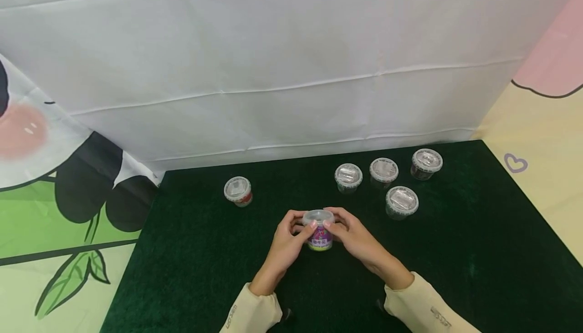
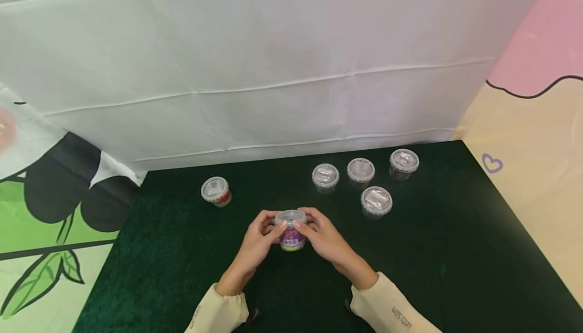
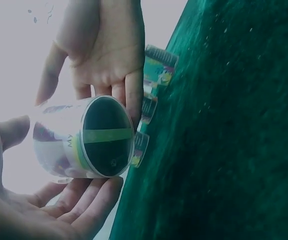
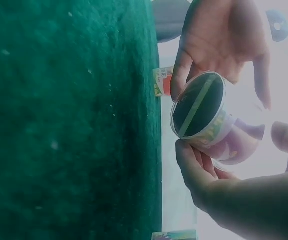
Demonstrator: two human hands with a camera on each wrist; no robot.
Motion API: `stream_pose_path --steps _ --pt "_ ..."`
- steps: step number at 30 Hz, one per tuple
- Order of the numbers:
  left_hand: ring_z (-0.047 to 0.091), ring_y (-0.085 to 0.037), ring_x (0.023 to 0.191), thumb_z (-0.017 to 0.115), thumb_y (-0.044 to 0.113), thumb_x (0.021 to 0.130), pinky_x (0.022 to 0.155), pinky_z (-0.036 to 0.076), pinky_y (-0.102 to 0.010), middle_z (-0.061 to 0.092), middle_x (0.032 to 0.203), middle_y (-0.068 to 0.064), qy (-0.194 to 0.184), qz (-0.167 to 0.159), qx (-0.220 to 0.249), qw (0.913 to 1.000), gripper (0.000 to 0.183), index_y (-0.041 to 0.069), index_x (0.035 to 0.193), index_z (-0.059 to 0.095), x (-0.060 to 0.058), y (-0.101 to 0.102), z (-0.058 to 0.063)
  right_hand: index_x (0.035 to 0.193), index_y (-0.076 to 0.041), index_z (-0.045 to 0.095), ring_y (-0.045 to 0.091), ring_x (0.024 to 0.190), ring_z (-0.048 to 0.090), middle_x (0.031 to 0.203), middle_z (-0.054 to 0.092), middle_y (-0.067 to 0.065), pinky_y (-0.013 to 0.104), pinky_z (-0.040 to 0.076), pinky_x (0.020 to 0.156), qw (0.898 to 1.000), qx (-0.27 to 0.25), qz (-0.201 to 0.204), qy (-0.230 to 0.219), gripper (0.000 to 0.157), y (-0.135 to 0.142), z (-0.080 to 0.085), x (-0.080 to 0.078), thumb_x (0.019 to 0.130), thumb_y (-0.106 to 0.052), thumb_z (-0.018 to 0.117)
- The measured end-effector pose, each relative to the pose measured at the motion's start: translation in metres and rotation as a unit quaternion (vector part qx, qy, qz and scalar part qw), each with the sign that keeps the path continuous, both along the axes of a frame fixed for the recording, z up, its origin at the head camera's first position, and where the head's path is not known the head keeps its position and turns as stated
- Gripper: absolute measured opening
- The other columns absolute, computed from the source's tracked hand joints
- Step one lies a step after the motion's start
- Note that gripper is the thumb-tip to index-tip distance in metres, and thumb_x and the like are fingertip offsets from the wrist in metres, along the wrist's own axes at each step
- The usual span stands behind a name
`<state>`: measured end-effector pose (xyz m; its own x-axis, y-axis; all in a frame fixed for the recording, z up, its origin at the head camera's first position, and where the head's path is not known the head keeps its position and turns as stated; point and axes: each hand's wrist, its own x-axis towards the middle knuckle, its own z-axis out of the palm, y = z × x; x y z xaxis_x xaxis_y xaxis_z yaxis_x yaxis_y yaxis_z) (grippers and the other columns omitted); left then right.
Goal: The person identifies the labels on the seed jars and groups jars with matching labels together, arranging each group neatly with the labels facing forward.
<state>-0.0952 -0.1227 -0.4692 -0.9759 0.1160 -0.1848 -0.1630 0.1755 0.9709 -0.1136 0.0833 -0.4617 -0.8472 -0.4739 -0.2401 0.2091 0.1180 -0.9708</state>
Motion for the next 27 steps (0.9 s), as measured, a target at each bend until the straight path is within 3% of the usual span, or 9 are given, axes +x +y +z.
stream_pose_path --steps 12,27 --pt "0.058 -0.032 0.128 0.065 0.028 0.107 0.110 0.047 -0.054 0.059 0.145 -0.014 0.028 0.023 -0.011 0.9993 0.048 0.008 0.148 0.052 -0.028 -0.018 -0.004 0.160 -0.003 0.036 0.040 0.144 0.049 0.153 0.049 0.023 0.058 0.038 0.121 0.998 0.026 -0.006 0.052 0.054 -0.023 0.000 -0.034 0.112 -0.022 0.053" --pt "0.051 -0.037 0.139 0.062 0.027 0.109 0.114 0.044 -0.059 0.053 0.153 -0.018 0.022 0.036 -0.033 0.9986 0.053 0.009 0.156 0.047 -0.057 -0.037 -0.010 0.162 -0.004 0.034 0.040 0.150 0.041 0.158 0.044 0.023 0.057 0.035 0.123 0.996 0.043 0.000 0.074 0.055 -0.047 -0.006 -0.068 0.112 -0.019 0.053"
